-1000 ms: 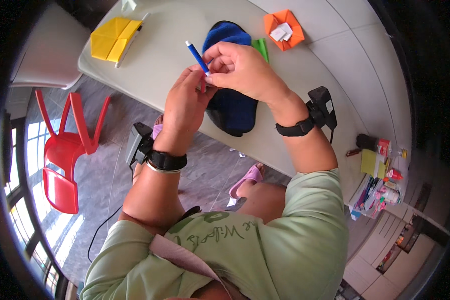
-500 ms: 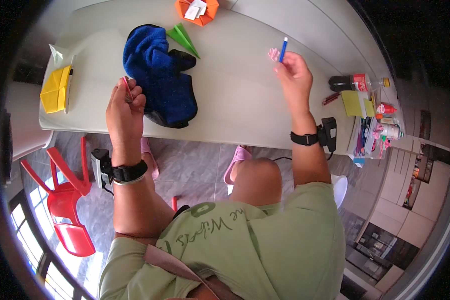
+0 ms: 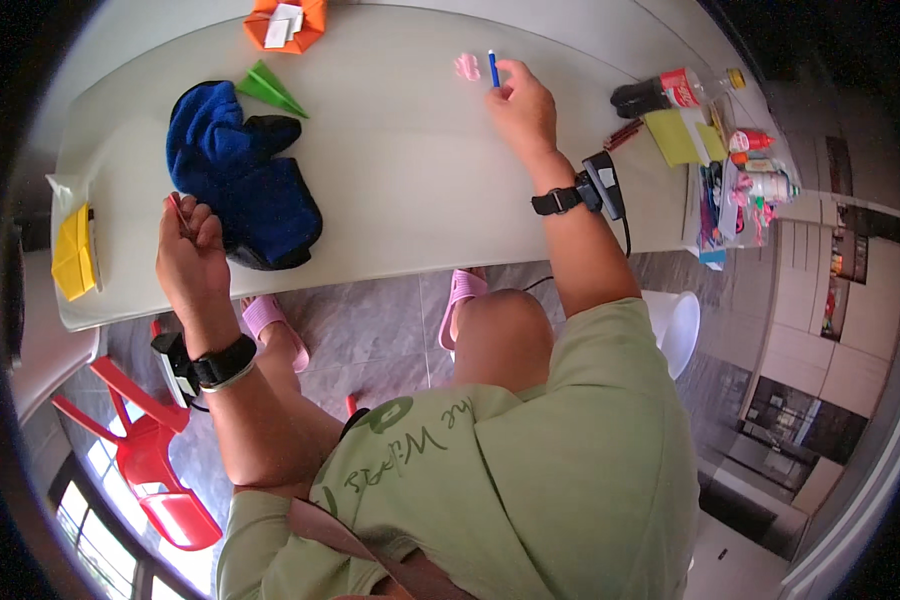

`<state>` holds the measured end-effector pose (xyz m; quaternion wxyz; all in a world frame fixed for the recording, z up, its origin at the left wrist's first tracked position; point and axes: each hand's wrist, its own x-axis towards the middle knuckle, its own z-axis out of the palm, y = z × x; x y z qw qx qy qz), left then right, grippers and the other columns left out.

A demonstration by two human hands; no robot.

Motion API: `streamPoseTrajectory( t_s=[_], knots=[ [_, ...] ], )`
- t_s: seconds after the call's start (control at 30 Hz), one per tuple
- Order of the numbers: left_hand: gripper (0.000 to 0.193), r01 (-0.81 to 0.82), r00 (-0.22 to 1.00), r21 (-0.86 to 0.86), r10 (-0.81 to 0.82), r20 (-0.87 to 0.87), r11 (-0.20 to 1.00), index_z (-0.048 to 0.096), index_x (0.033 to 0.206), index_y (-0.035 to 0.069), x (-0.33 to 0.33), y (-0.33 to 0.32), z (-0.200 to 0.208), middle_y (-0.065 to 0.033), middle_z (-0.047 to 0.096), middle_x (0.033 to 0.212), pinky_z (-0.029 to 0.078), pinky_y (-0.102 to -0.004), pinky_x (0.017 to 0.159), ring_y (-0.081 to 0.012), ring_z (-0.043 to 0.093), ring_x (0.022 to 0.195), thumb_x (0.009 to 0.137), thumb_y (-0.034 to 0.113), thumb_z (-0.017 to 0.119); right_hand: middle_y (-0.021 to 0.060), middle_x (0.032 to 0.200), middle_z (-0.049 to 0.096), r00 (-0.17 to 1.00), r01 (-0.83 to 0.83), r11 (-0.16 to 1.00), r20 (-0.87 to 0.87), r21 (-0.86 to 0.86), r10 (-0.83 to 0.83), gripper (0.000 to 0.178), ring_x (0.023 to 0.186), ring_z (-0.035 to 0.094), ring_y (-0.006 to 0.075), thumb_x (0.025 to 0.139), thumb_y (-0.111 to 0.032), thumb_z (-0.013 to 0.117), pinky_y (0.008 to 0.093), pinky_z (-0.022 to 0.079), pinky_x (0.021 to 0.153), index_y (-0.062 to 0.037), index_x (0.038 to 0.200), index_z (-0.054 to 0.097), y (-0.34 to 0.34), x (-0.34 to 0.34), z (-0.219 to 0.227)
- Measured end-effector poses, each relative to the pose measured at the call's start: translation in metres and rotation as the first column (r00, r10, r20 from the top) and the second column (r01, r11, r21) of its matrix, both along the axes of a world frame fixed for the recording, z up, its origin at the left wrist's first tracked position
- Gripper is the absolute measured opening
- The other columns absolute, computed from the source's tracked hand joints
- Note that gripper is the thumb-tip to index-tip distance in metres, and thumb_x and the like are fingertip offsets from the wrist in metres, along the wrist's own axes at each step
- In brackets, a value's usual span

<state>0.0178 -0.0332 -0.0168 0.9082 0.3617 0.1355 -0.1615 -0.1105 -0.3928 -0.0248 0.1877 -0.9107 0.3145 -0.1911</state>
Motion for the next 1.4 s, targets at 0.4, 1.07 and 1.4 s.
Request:
streamPoseTrajectory(
  t_s=[0.4, 1.07, 1.4],
  knots=[
    [0.012, -0.067, 0.998, 0.04, 0.068, -0.013, 0.997, 0.051, 0.094, 0.001, -0.001, -0.013, 0.0, -0.0049, 0.052, 0.085, 0.039, -0.0226, 0.056, -0.0113, 0.046, 0.069, 0.094, 0.013, 0.047, 0.0071, 0.077, 0.064, 0.839, 0.513, 0.858, 0.224, -0.019, -0.496, 0.036, 0.069, 0.061, 0.0208, 0.074, -0.01, 0.065, 0.0322, 0.049, 0.067, -0.003, 0.108, 0.055, -0.13, -0.191, -0.02],
    [0.035, -0.237, 0.97, 0.138, 0.243, -0.028, 0.962, 0.043, 0.091, 0.01, 0.0, 0.016, 0.028, 0.0055, 0.031, 0.062, 0.022, -0.0198, 0.042, -0.0038, 0.027, 0.05, 0.093, 0.045, 0.048, 0.0083, 0.102, 0.059, 0.854, -0.354, 0.913, 0.327, -0.204, 0.405, 0.024, 0.088, 0.057, 0.0173, 0.084, 0.002, 0.057, 0.027, 0.046, 0.079, 0.0003, 0.107, 0.059, 0.055, 0.039, 0.054],
    [0.028, -0.392, 0.917, -0.027, 0.388, -0.093, 0.92, 0.043, 0.089, 0.01, 0.007, 0.064, 0.031, 0.0052, 0.03, 0.059, 0.021, -0.0214, 0.04, -0.0045, 0.026, 0.047, 0.096, 0.037, 0.042, 0.01, 0.102, 0.06, 0.379, -0.91, 0.41, 0.261, -0.071, 0.888, 0.031, 0.092, 0.059, 0.0247, 0.077, 0.002, 0.059, 0.0298, 0.049, 0.078, -0.005, 0.107, 0.059, 0.292, 0.192, 0.072]
  ],
)
